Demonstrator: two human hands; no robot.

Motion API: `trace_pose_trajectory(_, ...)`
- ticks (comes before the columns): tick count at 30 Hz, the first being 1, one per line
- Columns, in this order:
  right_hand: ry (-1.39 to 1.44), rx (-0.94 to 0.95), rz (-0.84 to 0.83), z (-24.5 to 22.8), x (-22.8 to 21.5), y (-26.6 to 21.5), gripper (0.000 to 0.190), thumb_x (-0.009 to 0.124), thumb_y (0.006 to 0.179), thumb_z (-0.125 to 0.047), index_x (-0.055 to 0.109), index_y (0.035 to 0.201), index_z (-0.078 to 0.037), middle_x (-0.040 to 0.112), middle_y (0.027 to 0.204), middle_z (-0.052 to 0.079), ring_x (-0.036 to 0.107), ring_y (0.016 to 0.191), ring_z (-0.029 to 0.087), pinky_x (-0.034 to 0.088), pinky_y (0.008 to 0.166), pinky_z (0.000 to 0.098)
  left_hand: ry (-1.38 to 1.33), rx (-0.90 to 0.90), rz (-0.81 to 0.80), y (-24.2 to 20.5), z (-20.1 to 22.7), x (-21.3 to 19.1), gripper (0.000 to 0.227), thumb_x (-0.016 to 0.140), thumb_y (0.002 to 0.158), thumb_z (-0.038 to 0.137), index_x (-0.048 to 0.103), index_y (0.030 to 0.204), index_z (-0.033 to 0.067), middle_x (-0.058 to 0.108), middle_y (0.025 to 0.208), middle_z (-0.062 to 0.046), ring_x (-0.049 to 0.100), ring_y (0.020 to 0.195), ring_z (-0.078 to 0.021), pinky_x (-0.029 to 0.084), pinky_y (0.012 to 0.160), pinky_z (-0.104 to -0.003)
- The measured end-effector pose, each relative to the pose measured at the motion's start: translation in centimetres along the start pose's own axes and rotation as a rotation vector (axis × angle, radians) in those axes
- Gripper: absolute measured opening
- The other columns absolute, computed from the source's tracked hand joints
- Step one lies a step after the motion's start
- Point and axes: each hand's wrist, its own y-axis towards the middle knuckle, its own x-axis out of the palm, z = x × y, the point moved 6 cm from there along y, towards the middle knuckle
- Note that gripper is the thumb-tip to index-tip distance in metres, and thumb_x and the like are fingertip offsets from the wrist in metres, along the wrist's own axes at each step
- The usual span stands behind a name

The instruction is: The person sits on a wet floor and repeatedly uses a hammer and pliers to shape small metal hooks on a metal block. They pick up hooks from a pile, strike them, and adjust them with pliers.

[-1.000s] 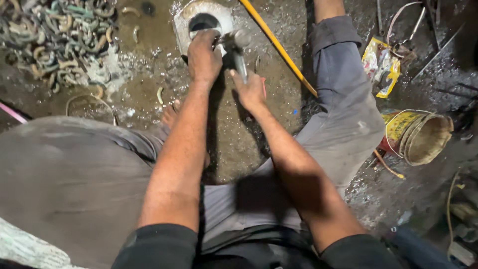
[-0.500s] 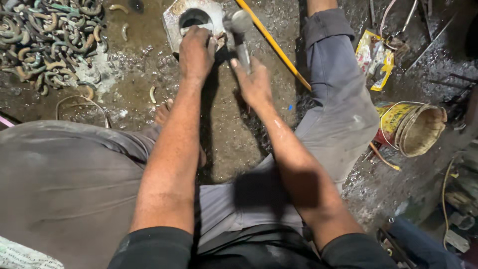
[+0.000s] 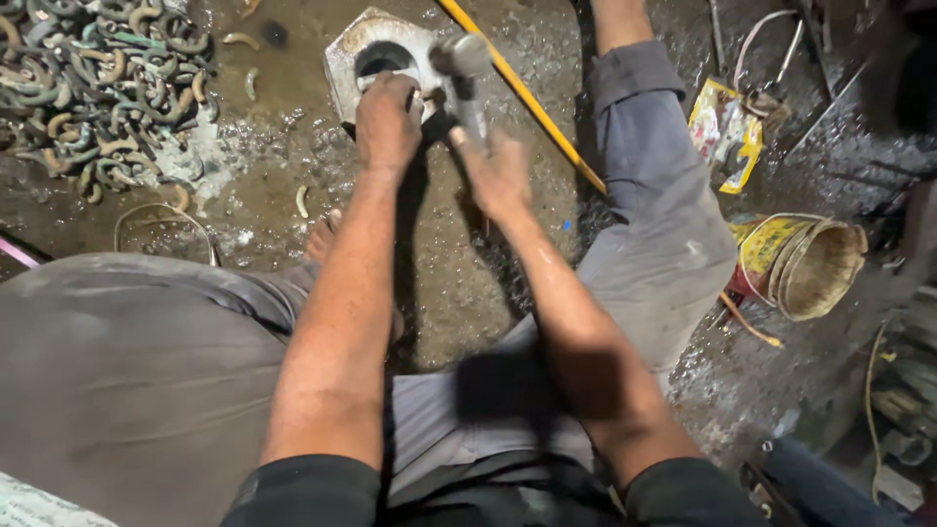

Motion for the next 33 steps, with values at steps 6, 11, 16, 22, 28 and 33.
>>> trace_pose_trajectory(6, 0.374, -0.14, 0.162, -1.3, -4.5, -1.5, 0.038, 0.068, 0.101, -0.037, 0.069, 0.094, 0.0, 0.067, 0.078, 0.007, 0.059, 0.072, 0.018, 0.048, 0.064, 0.0398, -0.004, 0.014, 0.008, -0.2, -0.7, 0.3, 0.022, 0.08, 0.079, 0.002, 0.071, 0.099, 0.0025, 0.068, 0.108, -0.022, 0.065, 0.099, -0.0435, 0.052, 0.087, -0.048)
trace_pose_trajectory(11, -0.024, -0.04, 0.042, 3.1, 2.5, -1.8, 0.041, 0.068, 0.099, -0.041, 0.071, 0.099, -0.001, 0.07, 0.078, 0.012, 0.063, 0.072, 0.019, 0.051, 0.068, 0.0422, 0.028, 0.059, 0.047, 0.2, -0.2, 0.4, 0.026, 0.077, 0.076, 0.001, 0.073, 0.101, 0.0036, 0.068, 0.109, -0.022, 0.065, 0.1, -0.0432, 0.052, 0.088, -0.047)
trace_pose_trajectory(16, -0.119, 0.132, -0.04, 5.1, 4.1, -1.4, 0.052, 0.07, 0.093, -0.05, 0.068, 0.095, 0.003, 0.066, 0.071, 0.016, 0.064, 0.066, 0.023, 0.051, 0.067, 0.0434, -0.005, 0.07, -0.03, -0.7, -0.4, 0.5, 0.021, 0.077, 0.083, 0.0, 0.07, 0.102, 0.0013, 0.067, 0.106, -0.022, 0.063, 0.1, -0.0449, 0.052, 0.088, -0.049)
trace_pose_trajectory(22, 0.009, 0.091, 0.127, 0.3, -1.1, -0.3, 0.05, 0.066, 0.094, -0.049, 0.068, 0.099, 0.001, 0.067, 0.07, 0.013, 0.062, 0.063, 0.02, 0.049, 0.062, 0.0419, -0.04, 0.078, -0.012, -0.2, -1.0, 0.9, 0.02, 0.076, 0.081, 0.002, 0.07, 0.1, 0.0009, 0.067, 0.102, -0.021, 0.064, 0.096, -0.044, 0.051, 0.085, -0.05)
trace_pose_trajectory(28, 0.209, 0.036, 0.108, 2.3, -0.4, -1.8, 0.05, 0.063, 0.106, -0.044, 0.066, 0.098, 0.005, 0.057, 0.077, 0.013, 0.052, 0.069, 0.019, 0.042, 0.067, 0.0429, -0.042, 0.027, -0.019, -0.3, -2.5, 1.7, 0.016, 0.072, 0.085, -0.001, 0.069, 0.099, 0.0035, 0.068, 0.104, -0.021, 0.065, 0.101, -0.0439, 0.051, 0.089, -0.051)
trace_pose_trajectory(33, -0.061, 0.093, -0.005, 6.9, 5.0, -0.9, 0.04, 0.071, 0.095, -0.039, 0.07, 0.094, 0.001, 0.065, 0.069, 0.013, 0.057, 0.065, 0.019, 0.05, 0.064, 0.0424, 0.051, 0.061, 0.08, -0.3, -1.4, 1.7, 0.03, 0.069, 0.074, -0.004, 0.071, 0.102, 0.0047, 0.067, 0.114, -0.024, 0.064, 0.104, -0.0435, 0.052, 0.092, -0.046)
